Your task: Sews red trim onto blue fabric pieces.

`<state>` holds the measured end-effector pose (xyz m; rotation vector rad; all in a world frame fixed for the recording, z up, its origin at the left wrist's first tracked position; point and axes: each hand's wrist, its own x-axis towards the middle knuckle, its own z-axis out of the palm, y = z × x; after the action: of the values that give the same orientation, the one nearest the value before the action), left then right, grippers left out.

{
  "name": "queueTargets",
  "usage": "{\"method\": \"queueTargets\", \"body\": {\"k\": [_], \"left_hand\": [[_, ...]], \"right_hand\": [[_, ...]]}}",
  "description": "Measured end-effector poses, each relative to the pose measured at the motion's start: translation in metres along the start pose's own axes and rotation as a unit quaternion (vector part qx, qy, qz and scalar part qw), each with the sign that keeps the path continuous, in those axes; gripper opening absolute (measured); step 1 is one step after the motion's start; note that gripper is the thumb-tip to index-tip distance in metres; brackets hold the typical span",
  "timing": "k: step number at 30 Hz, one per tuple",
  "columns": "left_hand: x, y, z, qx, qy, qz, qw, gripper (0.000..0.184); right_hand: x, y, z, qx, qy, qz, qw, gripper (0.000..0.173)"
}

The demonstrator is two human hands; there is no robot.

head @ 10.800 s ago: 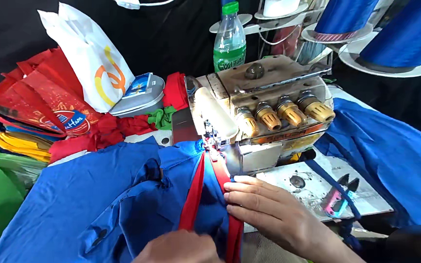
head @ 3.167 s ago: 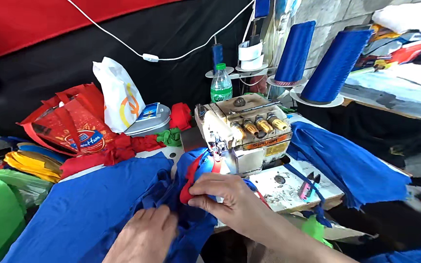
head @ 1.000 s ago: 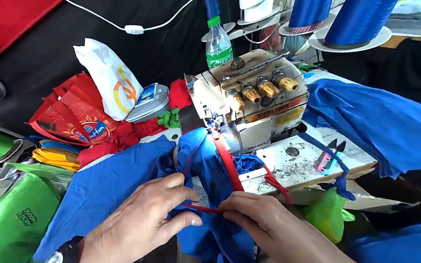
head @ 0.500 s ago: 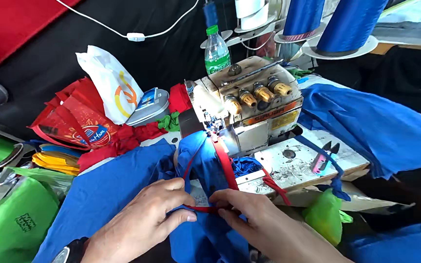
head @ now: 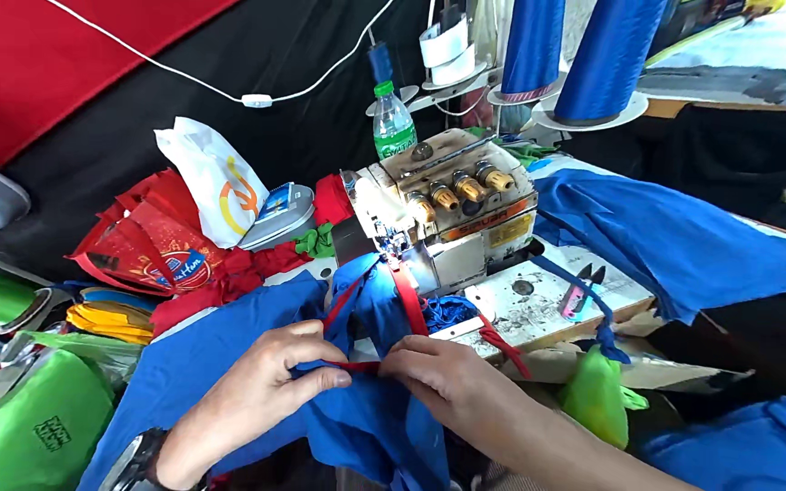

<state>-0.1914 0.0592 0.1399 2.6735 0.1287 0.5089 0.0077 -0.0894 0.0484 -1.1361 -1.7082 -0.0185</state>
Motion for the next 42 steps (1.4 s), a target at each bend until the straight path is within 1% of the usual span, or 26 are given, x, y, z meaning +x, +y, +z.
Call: {"method": "queueTargets", "body": {"k": [4, 6, 12, 16, 18, 21, 24, 26, 28, 29, 31, 34, 37, 38, 39, 40, 41, 42], "left_hand": [[0.000, -0.001, 0.001, -0.010, 0.009, -0.011, 1.000, 0.022], [-0.001, -0.001, 0.002, -0.015, 0.002, -0.009, 1.000, 0.023], [-0.004, -0.003, 0.010, -0.018, 0.009, -0.010, 1.000, 0.021], [-0.005, -0.003, 0.013, -0.015, 0.019, -0.012, 1.000, 0.020], [-0.005, 0.000, 0.011, -0.040, 0.022, -0.030, 0.999, 0.018], [-0.006, 0.006, 0.006, -0.081, 0.020, -0.045, 0.996, 0.015], [-0.009, 0.014, -0.002, -0.083, 0.000, -0.004, 0.997, 0.017], [-0.011, 0.016, -0.011, -0.073, -0.029, 0.017, 0.997, 0.018], [-0.015, 0.015, -0.016, -0.019, -0.045, 0.025, 0.999, 0.020], [-0.016, 0.016, -0.015, 0.012, -0.048, 0.028, 0.998, 0.025], [-0.017, 0.020, -0.013, 0.045, -0.046, 0.043, 0.997, 0.033], [-0.012, 0.022, -0.012, -0.014, -0.024, 0.086, 0.996, 0.030], [-0.012, 0.016, -0.026, -0.081, -0.037, 0.086, 0.992, 0.030], [-0.013, 0.013, -0.032, -0.091, -0.044, 0.086, 0.991, 0.030], [-0.013, 0.008, -0.038, -0.096, -0.046, 0.088, 0.990, 0.029], [-0.014, 0.003, -0.045, -0.091, -0.045, 0.086, 0.991, 0.027], [-0.015, -0.002, -0.054, -0.072, -0.039, 0.079, 0.994, 0.025], [-0.016, -0.007, -0.064, -0.044, -0.026, 0.066, 0.996, 0.025]], "right_hand": [[-0.001, -0.005, -0.002, -0.002, -0.025, 0.044, 0.999, 0.018], [-0.003, -0.004, -0.002, 0.003, -0.027, 0.048, 0.998, 0.015], [-0.003, -0.005, -0.007, 0.093, -0.011, 0.050, 0.994, 0.011], [-0.001, -0.008, -0.006, 0.079, 0.003, 0.069, 0.995, 0.010], [0.002, -0.011, -0.006, 0.066, 0.002, 0.084, 0.994, 0.010], [0.008, -0.014, -0.007, 0.042, -0.026, 0.099, 0.994, 0.020], [0.014, -0.019, -0.008, 0.043, -0.046, 0.059, 0.996, 0.016], [0.018, -0.025, -0.009, 0.055, -0.042, 0.003, 0.998, 0.013], [0.022, -0.031, -0.010, 0.050, -0.045, -0.047, 0.997, 0.011], [0.024, -0.034, -0.009, 0.045, -0.043, -0.061, 0.996, 0.010], [0.030, -0.037, -0.009, 0.044, -0.040, -0.068, 0.996, 0.010], [0.041, -0.039, -0.011, 0.070, -0.031, -0.065, 0.995, 0.011], [0.047, -0.037, -0.010, 0.114, -0.008, -0.068, 0.991, 0.012], [0.047, -0.034, -0.007, 0.121, 0.002, -0.064, 0.991, 0.014], [0.046, -0.032, -0.005, 0.114, 0.010, -0.051, 0.992, 0.019], [0.043, -0.028, -0.004, 0.086, 0.011, -0.028, 0.996, 0.028], [0.038, -0.023, -0.004, 0.042, 0.010, -0.001, 0.999, 0.034], [0.033, -0.016, -0.006, -0.001, 0.001, 0.033, 0.999, 0.032]]}}
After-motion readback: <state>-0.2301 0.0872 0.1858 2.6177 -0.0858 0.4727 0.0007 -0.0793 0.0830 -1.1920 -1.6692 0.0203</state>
